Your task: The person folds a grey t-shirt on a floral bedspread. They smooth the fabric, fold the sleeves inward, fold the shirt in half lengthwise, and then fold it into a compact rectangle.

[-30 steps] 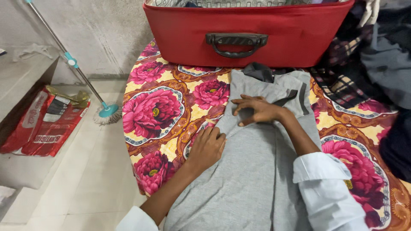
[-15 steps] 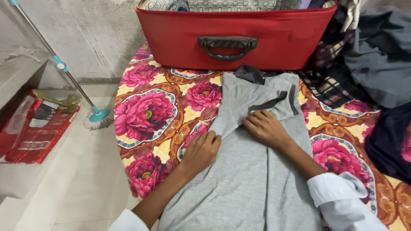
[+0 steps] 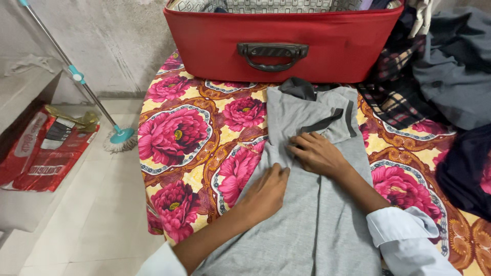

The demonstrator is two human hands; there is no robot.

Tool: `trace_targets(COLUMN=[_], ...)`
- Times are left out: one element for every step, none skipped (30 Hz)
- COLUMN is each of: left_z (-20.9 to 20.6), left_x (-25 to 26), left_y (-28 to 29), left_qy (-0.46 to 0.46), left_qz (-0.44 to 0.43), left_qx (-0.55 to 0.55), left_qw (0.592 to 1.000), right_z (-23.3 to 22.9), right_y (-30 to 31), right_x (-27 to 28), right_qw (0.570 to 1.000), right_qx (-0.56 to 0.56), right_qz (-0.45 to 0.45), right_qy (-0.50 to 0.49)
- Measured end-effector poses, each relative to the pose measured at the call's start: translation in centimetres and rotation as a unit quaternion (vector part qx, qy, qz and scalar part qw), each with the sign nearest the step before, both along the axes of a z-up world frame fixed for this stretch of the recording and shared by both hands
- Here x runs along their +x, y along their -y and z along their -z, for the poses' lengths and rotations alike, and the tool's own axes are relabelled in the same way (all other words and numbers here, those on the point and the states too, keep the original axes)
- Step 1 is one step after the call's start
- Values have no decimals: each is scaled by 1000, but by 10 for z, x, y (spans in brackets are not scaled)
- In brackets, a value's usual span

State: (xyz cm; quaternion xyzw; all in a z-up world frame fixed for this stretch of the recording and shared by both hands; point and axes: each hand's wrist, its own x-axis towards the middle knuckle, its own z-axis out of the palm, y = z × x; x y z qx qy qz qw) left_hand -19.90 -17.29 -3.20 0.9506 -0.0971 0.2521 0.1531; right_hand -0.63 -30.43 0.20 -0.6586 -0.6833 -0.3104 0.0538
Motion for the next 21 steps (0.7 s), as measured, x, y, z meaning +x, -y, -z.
trace_targets(left_z=[-3, -6, -9, -10, -10, -11, -12, -13, -14, -14, -14, -14, -13, -12, -11, -10, -8, -5, -2, 1, 5], left_x=[-14, -25, -34, -47, -59, -69, -79, -87, -95, -103, -108, -114, -120, -123, -120, -116, -112, -107, -101, -98, -97], left_y=[-2, -5, -7, -6, -5, -6, -7, -7, -7, -7, -5, -1, 5, 10, 14, 21, 29, 37, 45, 51, 54], left_qy=[-2, -4, -1, 1, 3, -59, -121, -182, -213, -243, -274, -179, -81, 17, 6, -6, -19, -74, -127, -180, -165], left_qz=[4, 8, -18, -45, -71, -86, -100, -114, -112, -110, -108, -96, -84, -71, -55, -40, -25, -27, -29, -30, -31], left_qx=[-9, -17, 13, 43, 75, 68, 62, 55, 45, 36, 25, 16, 7, -3, -25, -47, -70, -66, -62, -58, -48], left_qw=[1000, 1000, 1000, 998, 995, 992, 986, 975, 970, 963, 955, 979, 993, 997, 998, 998, 997, 995, 990, 982, 985], right_z=[0, 1, 1, 1, 3, 5, 5, 5, 5, 4, 4, 5, 5, 5, 6, 7, 9, 10, 11, 12, 13], right_y=[1, 3, 4, 5, 6, 6, 6, 6, 7, 7, 7, 7, 6, 5, 4, 4, 4, 4, 5, 5, 5], right_x=[1, 3, 6, 8, 8, 8, 8, 7, 7, 6, 5, 4, 3, 3, 3, 3, 3, 5, 6, 7, 7], right_qw=[1000, 1000, 999, 998, 999, 1000, 1000, 1000, 999, 999, 998, 997, 996, 996, 995, 995, 994, 993, 991, 991, 990], right_qx=[-8, -16, -24, -32, -17, -2, 13, 20, 27, 34, 33, 32, 31, 32, 33, 34, 45, 56, 67, 63, 61], right_qz=[-8, -21, -32, -43, -29, -14, 0, 13, 27, 40, 54, 67, 79, 82, 85, 87, 87, 88, 89, 92, 96], right_qy=[-16, -7, 2, 11, 14, 16, 19, 13, 7, 2, -2, -5, -8, -18, -30, -41, -52, -63, -73, -79, -85])
